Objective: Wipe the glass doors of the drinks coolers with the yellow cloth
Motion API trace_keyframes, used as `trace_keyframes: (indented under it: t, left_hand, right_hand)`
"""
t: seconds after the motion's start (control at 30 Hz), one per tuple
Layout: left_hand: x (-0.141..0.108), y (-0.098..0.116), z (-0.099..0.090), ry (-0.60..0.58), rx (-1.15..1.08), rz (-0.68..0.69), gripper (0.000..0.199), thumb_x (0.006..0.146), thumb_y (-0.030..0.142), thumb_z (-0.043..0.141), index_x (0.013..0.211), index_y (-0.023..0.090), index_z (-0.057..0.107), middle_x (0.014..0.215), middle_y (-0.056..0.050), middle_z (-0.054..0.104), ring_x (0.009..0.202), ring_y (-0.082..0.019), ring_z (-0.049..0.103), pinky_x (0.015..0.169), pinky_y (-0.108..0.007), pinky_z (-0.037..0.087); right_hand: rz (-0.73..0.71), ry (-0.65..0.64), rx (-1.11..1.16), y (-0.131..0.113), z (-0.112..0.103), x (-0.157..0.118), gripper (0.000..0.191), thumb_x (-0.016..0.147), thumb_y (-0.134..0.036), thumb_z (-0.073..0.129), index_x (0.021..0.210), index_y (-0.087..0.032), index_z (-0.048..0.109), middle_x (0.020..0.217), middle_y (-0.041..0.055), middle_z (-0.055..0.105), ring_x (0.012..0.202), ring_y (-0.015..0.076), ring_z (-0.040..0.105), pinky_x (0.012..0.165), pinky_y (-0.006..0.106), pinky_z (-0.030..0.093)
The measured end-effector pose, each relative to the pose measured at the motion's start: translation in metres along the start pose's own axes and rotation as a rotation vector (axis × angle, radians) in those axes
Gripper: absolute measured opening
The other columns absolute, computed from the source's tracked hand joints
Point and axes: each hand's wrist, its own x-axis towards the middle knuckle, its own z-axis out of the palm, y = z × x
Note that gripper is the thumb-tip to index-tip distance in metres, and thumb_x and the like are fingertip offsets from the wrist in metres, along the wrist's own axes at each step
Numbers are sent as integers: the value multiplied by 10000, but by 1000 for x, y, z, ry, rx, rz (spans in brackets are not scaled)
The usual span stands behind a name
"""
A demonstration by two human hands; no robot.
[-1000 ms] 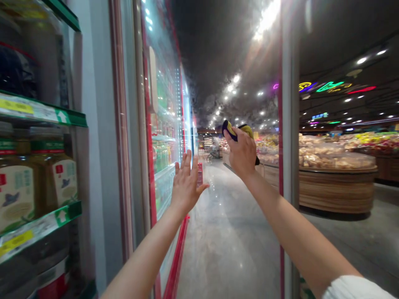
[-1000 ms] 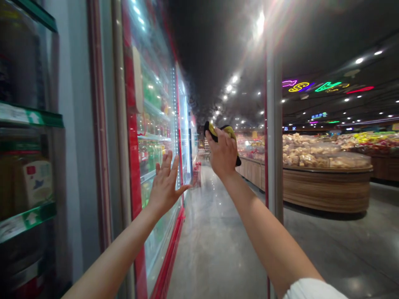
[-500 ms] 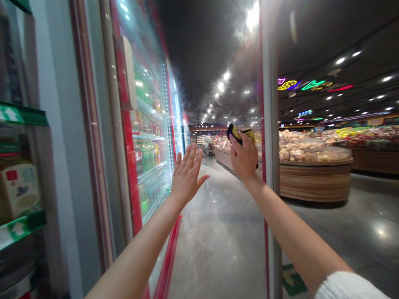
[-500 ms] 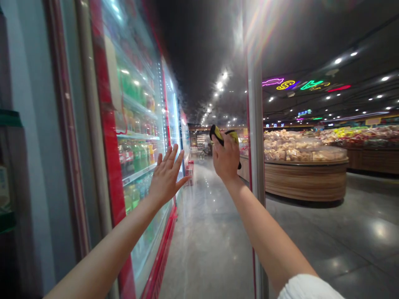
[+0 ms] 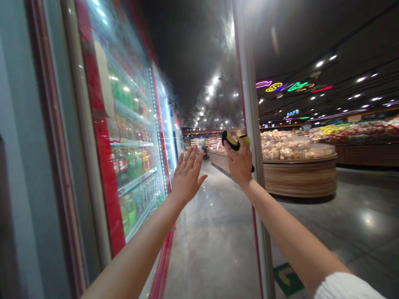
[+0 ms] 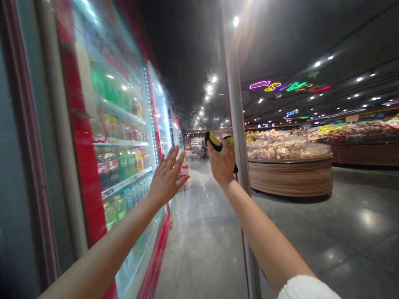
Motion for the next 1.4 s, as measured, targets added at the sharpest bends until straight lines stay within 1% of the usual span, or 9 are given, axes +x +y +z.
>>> trace_keyframes:
  t: [0.1, 0.23, 0.47, 0.7, 0.9, 0.97, 1.13, 1.3, 1.4]
  left_hand:
    - [5, 4, 4, 10, 6, -6, 908, 914, 341, 660, 1637, 225, 122, 1705, -151, 179, 1577, -290, 139, 1283, -505, 172]
    - [10, 8, 8, 34, -16, -23, 930, 896, 341, 685, 1636, 257, 129, 1712, -139, 151, 1577, -306, 133, 1280, -517, 183]
    - [13, 11, 8, 62, -24, -16, 909, 919, 340, 646, 1639, 256, 97, 1710, -126, 167, 1578, -292, 124, 1283, -531, 176]
    - [25, 14, 7, 58, -24, -1, 881, 910, 344, 655, 1632, 232, 162, 1703, -139, 199, 1579, -294, 122, 1283, -533, 178]
    - [25, 15, 5, 55, -16, -44, 865, 933, 369, 623, 1635, 227, 138, 1693, -154, 227, 1576, -293, 152, 1273, -537, 205]
    - [25, 15, 5, 61, -14, -41, 872, 935, 370, 621, 1637, 231, 124, 1695, -149, 225, 1575, -292, 156, 1276, -533, 200]
    - [26, 15, 5, 60, -10, -34, 894, 929, 369, 627, 1639, 233, 101, 1698, -142, 215, 1576, -291, 154, 1281, -532, 179]
    - [26, 16, 0, 11, 21, -52, 834, 941, 374, 607, 1630, 197, 172, 1694, -154, 219, 1580, -283, 136, 1283, -514, 181]
    - [25, 17, 0, 1, 23, -49, 836, 931, 379, 622, 1624, 185, 198, 1698, -152, 203, 1579, -286, 133, 1284, -509, 183]
  right_hand:
    - [-102, -83, -1, 5, 2, 7, 406, 1004, -160, 486, 1329, -300, 686, 1436, 119, 574, 1351, 268, 516, 1112, 444, 458]
    - [-71, -100, -22, 23, 2, 31, 434, 998, -155, 481, 1370, -294, 656, 1458, 107, 575, 1334, 263, 535, 1126, 428, 453]
    - [6, -79, -55, 21, 2, -11, 447, 986, -130, 485, 1357, -307, 662, 1463, 117, 574, 1375, 290, 508, 1116, 473, 474]
    - [6, -140, -84, 23, 0, 38, 440, 1004, -208, 499, 1426, -280, 600, 1475, 144, 550, 1377, 302, 507, 1119, 490, 483]
    - [-4, -165, -121, 25, -7, 3, 528, 977, -135, 490, 1493, -245, 516, 1600, 212, 388, 1426, 357, 460, 1029, 499, 550]
    - [16, -182, -131, 24, -6, 13, 536, 961, -109, 506, 1470, -272, 547, 1605, 200, 387, 1432, 368, 454, 1021, 494, 555]
    - [22, -128, -12, 29, 2, 75, 514, 948, -75, 493, 1404, -273, 627, 1538, 110, 516, 1387, 309, 520, 1103, 460, 506]
    - [-103, -129, 142, 41, -2, 58, 539, 900, -45, 543, 1329, -338, 686, 1489, 11, 585, 1405, 272, 507, 1169, 445, 454]
    - [-20, -126, 128, 38, -3, 55, 519, 911, -50, 529, 1329, -312, 690, 1490, 32, 582, 1395, 284, 515, 1163, 458, 453]
